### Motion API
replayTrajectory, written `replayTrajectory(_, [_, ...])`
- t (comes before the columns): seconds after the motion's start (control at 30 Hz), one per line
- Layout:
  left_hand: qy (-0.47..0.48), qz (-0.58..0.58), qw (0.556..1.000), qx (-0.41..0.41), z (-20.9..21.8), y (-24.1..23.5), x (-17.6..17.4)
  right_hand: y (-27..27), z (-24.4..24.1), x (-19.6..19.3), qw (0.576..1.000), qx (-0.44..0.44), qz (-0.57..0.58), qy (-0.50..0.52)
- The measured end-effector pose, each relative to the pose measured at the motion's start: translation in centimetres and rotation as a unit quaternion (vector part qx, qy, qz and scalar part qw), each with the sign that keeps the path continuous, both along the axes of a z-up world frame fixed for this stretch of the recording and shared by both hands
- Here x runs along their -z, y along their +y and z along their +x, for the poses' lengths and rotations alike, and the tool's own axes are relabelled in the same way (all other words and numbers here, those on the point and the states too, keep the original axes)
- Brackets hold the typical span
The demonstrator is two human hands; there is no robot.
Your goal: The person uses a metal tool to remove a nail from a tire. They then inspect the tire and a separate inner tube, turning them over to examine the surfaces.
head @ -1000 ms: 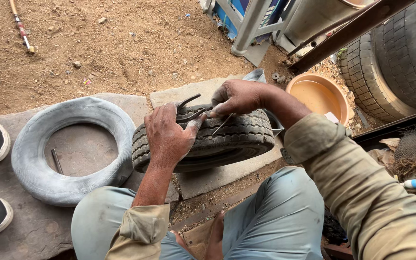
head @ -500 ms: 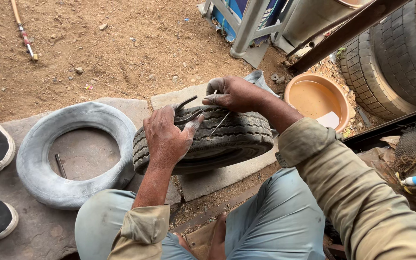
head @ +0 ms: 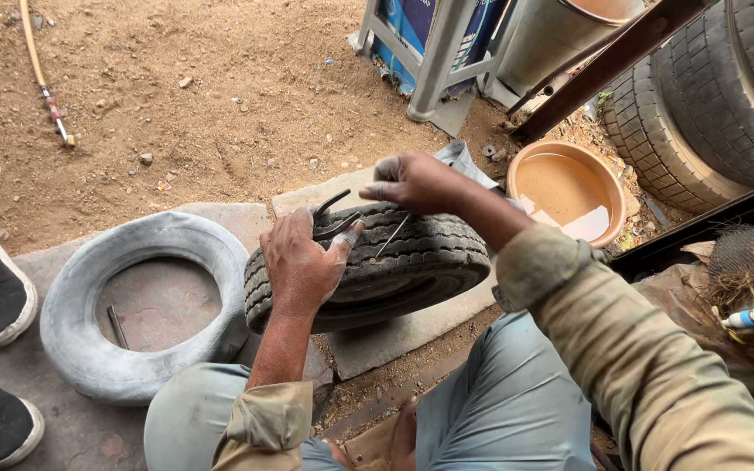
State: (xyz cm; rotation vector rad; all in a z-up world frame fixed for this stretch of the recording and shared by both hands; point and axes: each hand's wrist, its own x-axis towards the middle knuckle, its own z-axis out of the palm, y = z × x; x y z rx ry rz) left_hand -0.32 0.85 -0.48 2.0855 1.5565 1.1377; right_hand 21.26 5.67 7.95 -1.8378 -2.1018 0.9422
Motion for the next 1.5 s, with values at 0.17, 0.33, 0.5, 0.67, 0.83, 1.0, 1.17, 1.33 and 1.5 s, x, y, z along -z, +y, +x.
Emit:
replayTrajectory(0.17, [0.008, -0.007, 1.000, -0.005, -0.7, 0.3, 0.4, -4.7, -0.3, -2.0, 0.994, -0.010, -0.037, -0.107])
replayTrajectory(0.33, [-0.005, -0.020, 1.000, -0.009, -1.4, 0.3, 0.6, -9.5, -0.2, -0.4, 0.997, -0.034, 0.025, 0.059])
replayTrajectory(0.5, [-0.009, -0.012, 1.000, -0.008, -1.5, 0.2, 0.6, -11.3, 0.3, 0.0, 0.987, -0.043, 0.087, 0.128])
replayTrajectory(0.67, [-0.011, -0.004, 1.000, -0.008, -1.1, 0.1, 0.5, -11.1, 0.5, -0.6, 0.987, -0.062, 0.100, 0.109])
replayTrajectory(0.83, [-0.003, -0.025, 1.000, -0.009, -1.1, 0.1, 0.2, -10.7, 0.5, -1.2, 0.992, -0.070, 0.071, 0.081])
replayTrajectory(1.0, [0.007, -0.007, 1.000, -0.009, -1.0, 0.1, 0.2, -10.9, 0.1, -1.9, 0.992, -0.078, 0.079, 0.057])
replayTrajectory(1.17, [0.000, -0.011, 1.000, -0.007, -1.0, -0.1, 0.2, -10.5, -0.8, -2.8, 0.992, -0.102, 0.070, 0.031])
replayTrajectory(1.33, [-0.004, -0.003, 1.000, -0.005, -0.8, -0.4, 0.2, -10.7, -2.7, -4.8, 0.980, -0.105, 0.054, -0.161])
replayTrajectory(1.5, [-0.017, 0.000, 1.000, -0.009, -0.6, -0.8, -0.3, -9.5, -4.7, -6.3, 0.948, -0.175, 0.070, -0.258])
